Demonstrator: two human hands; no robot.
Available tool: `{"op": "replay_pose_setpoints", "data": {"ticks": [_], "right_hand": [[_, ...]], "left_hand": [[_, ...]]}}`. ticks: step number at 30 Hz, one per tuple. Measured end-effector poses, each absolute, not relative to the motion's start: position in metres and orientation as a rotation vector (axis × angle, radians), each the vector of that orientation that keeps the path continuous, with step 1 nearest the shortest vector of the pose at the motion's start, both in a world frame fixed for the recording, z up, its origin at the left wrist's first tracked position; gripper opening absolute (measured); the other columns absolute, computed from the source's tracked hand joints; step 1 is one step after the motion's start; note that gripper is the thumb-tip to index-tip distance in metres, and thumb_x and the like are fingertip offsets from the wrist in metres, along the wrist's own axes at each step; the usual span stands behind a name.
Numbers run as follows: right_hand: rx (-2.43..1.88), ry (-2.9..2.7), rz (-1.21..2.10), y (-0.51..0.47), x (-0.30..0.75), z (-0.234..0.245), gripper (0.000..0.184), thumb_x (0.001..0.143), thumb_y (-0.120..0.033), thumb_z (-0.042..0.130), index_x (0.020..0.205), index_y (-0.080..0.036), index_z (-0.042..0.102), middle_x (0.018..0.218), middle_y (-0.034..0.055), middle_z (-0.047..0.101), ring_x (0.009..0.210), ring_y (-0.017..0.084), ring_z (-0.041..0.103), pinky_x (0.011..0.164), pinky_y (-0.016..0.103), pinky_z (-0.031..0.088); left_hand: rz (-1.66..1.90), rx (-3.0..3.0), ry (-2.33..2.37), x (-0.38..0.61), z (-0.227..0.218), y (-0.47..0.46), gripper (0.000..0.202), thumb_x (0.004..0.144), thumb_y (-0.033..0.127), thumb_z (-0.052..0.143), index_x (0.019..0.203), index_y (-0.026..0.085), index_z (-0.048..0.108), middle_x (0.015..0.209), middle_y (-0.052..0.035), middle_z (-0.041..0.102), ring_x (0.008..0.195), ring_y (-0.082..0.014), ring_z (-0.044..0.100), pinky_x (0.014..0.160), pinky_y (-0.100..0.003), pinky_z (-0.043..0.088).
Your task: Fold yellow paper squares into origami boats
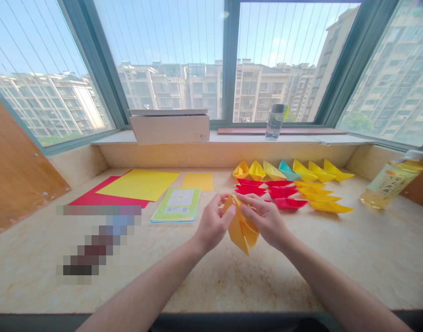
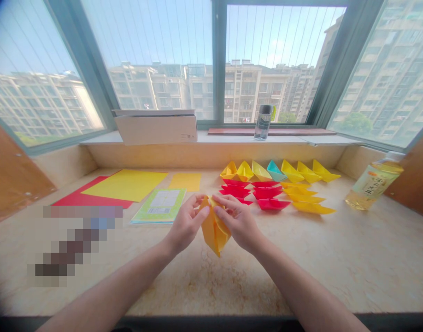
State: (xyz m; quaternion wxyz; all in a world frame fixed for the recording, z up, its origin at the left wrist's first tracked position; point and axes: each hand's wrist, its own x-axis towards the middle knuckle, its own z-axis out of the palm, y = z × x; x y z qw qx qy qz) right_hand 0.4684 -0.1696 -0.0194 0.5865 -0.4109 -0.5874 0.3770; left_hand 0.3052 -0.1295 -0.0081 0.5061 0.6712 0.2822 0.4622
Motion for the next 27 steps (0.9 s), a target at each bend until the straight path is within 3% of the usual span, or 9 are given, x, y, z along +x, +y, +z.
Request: {"op": "replay_pose_setpoints", "data": {"ticks": [7,13,18,27], "right_hand": [[-0.900,-1.449,0.999,-0.175,0.468,-0.010,0.029,0.088,-0.040,0.066,0.114,-0.030,0.072,0.112,0.0063,0.066,0.107,0.023,0.062,0.086,0.034,0.054],[-0.938,-1.471,0.881,-0.174,0.468,-0.011,0.027,0.089,-0.039,0.065,0.113,-0.031,0.073,0.107,0.0059,0.067,0.105,0.022,0.062,0.085,0.033,0.053],[-0.944,-1.474,0.815,-0.170,0.469,-0.019,0.029,0.089,-0.036,0.065,0.117,-0.032,0.071,0.112,0.0061,0.066,0.104,0.022,0.061,0.086,0.035,0.051],[-0.962,-1.529,0.648,-0.173,0.465,-0.019,0.027,0.091,-0.034,0.062,0.115,-0.029,0.072,0.103,0.0066,0.066,0.098,0.022,0.061,0.080,0.035,0.052]], "left_hand": [[1.108,1.563,0.626,0.302,-0.001,-0.128,0.026,0.087,0.038,0.063,0.100,0.015,0.065,0.097,-0.0077,0.072,0.074,-0.0160,0.069,0.065,-0.023,0.054],[1.182,1.626,0.680,0.303,-0.004,-0.127,0.025,0.087,0.036,0.065,0.099,0.015,0.072,0.090,-0.0067,0.075,0.076,-0.0167,0.070,0.068,-0.024,0.054],[1.253,1.600,0.706,0.303,-0.005,-0.125,0.025,0.083,0.034,0.069,0.102,0.016,0.072,0.098,-0.0067,0.075,0.083,-0.0163,0.069,0.075,-0.025,0.055],[1.238,1.463,0.694,0.305,-0.001,-0.128,0.025,0.078,0.034,0.074,0.094,0.014,0.074,0.097,-0.0088,0.076,0.089,-0.0210,0.071,0.084,-0.031,0.055]]}}
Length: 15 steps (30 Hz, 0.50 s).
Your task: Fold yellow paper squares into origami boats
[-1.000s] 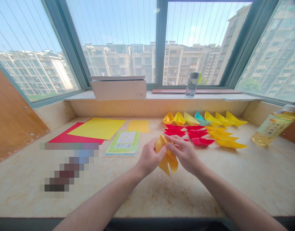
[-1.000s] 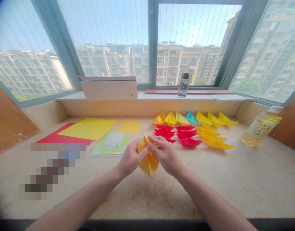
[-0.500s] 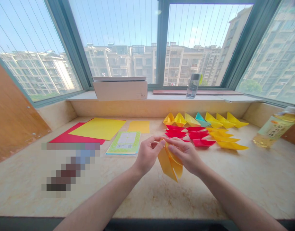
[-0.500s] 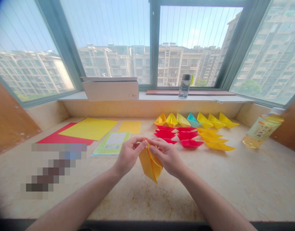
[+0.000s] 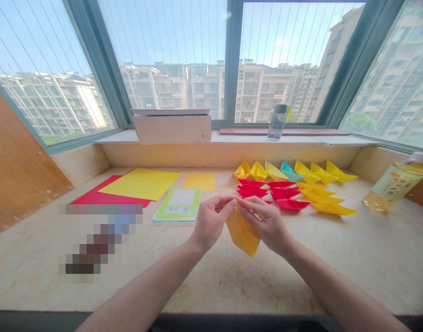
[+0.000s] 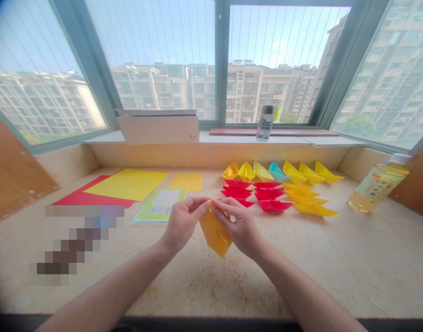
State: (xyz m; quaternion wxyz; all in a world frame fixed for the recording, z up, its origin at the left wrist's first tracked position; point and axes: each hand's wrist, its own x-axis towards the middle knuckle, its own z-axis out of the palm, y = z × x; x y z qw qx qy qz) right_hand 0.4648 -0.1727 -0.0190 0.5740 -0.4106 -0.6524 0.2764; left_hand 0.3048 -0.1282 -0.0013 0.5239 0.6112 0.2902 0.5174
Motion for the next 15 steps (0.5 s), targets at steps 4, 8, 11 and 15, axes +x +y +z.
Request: {"op": "replay_pose_setpoints", "data": {"ticks": [4,8,11,15], "right_hand": [[-0.956,-1.555,0.576,-0.1723,0.4657,-0.0204,0.026,0.091,-0.032,0.061,0.115,-0.030,0.072,0.103,0.0061,0.067,0.098,0.022,0.061,0.079,0.034,0.052],[-0.951,-1.568,0.567,-0.1708,0.4670,-0.0231,0.026,0.091,-0.031,0.061,0.115,-0.030,0.072,0.104,0.0061,0.067,0.098,0.022,0.061,0.078,0.033,0.052],[-0.958,-1.564,0.565,-0.1702,0.4672,-0.0241,0.025,0.091,-0.031,0.062,0.114,-0.029,0.072,0.104,0.0063,0.068,0.098,0.022,0.061,0.079,0.033,0.052],[-0.960,-1.557,0.560,-0.1704,0.4672,-0.0239,0.026,0.090,-0.031,0.063,0.115,-0.029,0.072,0.106,0.0064,0.068,0.099,0.023,0.061,0.079,0.034,0.052]], "left_hand": [[1.176,1.394,0.707,0.3043,0.0000,-0.1289,0.039,0.077,0.035,0.075,0.110,0.014,0.070,0.094,-0.0089,0.077,0.088,-0.0213,0.071,0.083,-0.032,0.054],[1.185,1.381,0.699,0.3041,-0.0008,-0.1279,0.029,0.077,0.034,0.075,0.097,0.013,0.072,0.095,-0.0088,0.076,0.089,-0.0207,0.071,0.085,-0.031,0.054],[1.212,1.399,0.701,0.3043,-0.0013,-0.1272,0.023,0.077,0.033,0.075,0.090,0.014,0.073,0.092,-0.0075,0.076,0.087,-0.0195,0.070,0.085,-0.031,0.053],[1.221,1.401,0.689,0.3050,-0.0011,-0.1274,0.021,0.077,0.032,0.074,0.089,0.014,0.074,0.090,-0.0067,0.076,0.086,-0.0193,0.070,0.083,-0.031,0.053]]}}
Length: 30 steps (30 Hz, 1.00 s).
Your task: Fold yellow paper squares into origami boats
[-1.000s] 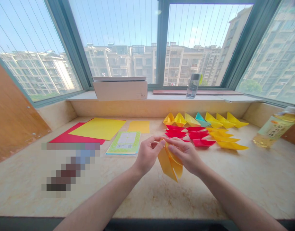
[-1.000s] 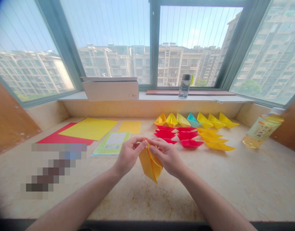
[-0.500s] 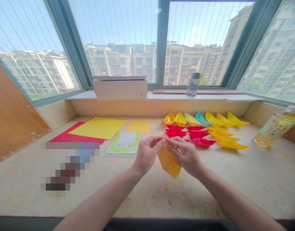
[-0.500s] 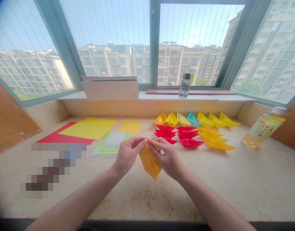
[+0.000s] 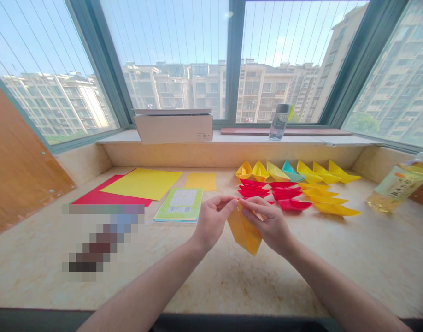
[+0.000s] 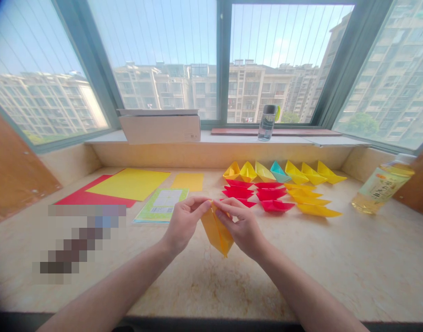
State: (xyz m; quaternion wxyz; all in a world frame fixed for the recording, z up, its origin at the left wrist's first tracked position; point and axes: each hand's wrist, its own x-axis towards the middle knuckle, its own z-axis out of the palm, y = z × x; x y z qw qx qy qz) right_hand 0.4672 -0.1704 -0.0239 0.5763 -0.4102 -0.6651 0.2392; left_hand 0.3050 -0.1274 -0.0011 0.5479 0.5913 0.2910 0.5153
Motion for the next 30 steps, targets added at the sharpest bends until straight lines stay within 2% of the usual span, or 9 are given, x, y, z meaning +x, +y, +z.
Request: {"op": "replay_pose_setpoints", "data": {"ticks": [13,18,23,30], "right_hand": [[-1.011,-1.575,0.573,-0.1723,0.4674,-0.0249,0.027,0.091,-0.034,0.062,0.115,-0.028,0.072,0.104,0.0068,0.068,0.100,0.024,0.062,0.078,0.036,0.054],[-0.985,-1.559,0.580,-0.1718,0.4672,-0.0255,0.026,0.090,-0.032,0.063,0.115,-0.029,0.072,0.104,0.0061,0.068,0.102,0.024,0.061,0.081,0.035,0.052],[-0.971,-1.536,0.622,-0.1714,0.4678,-0.0271,0.026,0.090,-0.033,0.064,0.114,-0.029,0.072,0.106,0.0065,0.067,0.101,0.024,0.061,0.082,0.035,0.053],[-0.928,-1.486,0.756,-0.1698,0.4686,-0.0287,0.030,0.088,-0.037,0.066,0.117,-0.030,0.071,0.111,0.0075,0.067,0.104,0.025,0.062,0.085,0.037,0.054]], "left_hand": [[1.231,1.441,0.717,0.3054,-0.0066,-0.1258,0.022,0.080,0.034,0.072,0.089,0.014,0.071,0.089,-0.0074,0.074,0.083,-0.0178,0.068,0.080,-0.029,0.052],[1.222,1.364,0.674,0.3061,-0.0055,-0.1273,0.031,0.079,0.033,0.073,0.105,0.015,0.068,0.089,-0.0062,0.074,0.081,-0.0159,0.067,0.077,-0.027,0.051],[1.221,1.400,0.682,0.3069,-0.0060,-0.1266,0.023,0.080,0.034,0.072,0.091,0.014,0.072,0.092,-0.0078,0.074,0.086,-0.0178,0.067,0.082,-0.028,0.051],[1.254,1.510,0.709,0.3049,-0.0088,-0.1275,0.022,0.082,0.036,0.070,0.090,0.016,0.071,0.088,-0.0060,0.073,0.083,-0.0172,0.066,0.077,-0.026,0.050]]}}
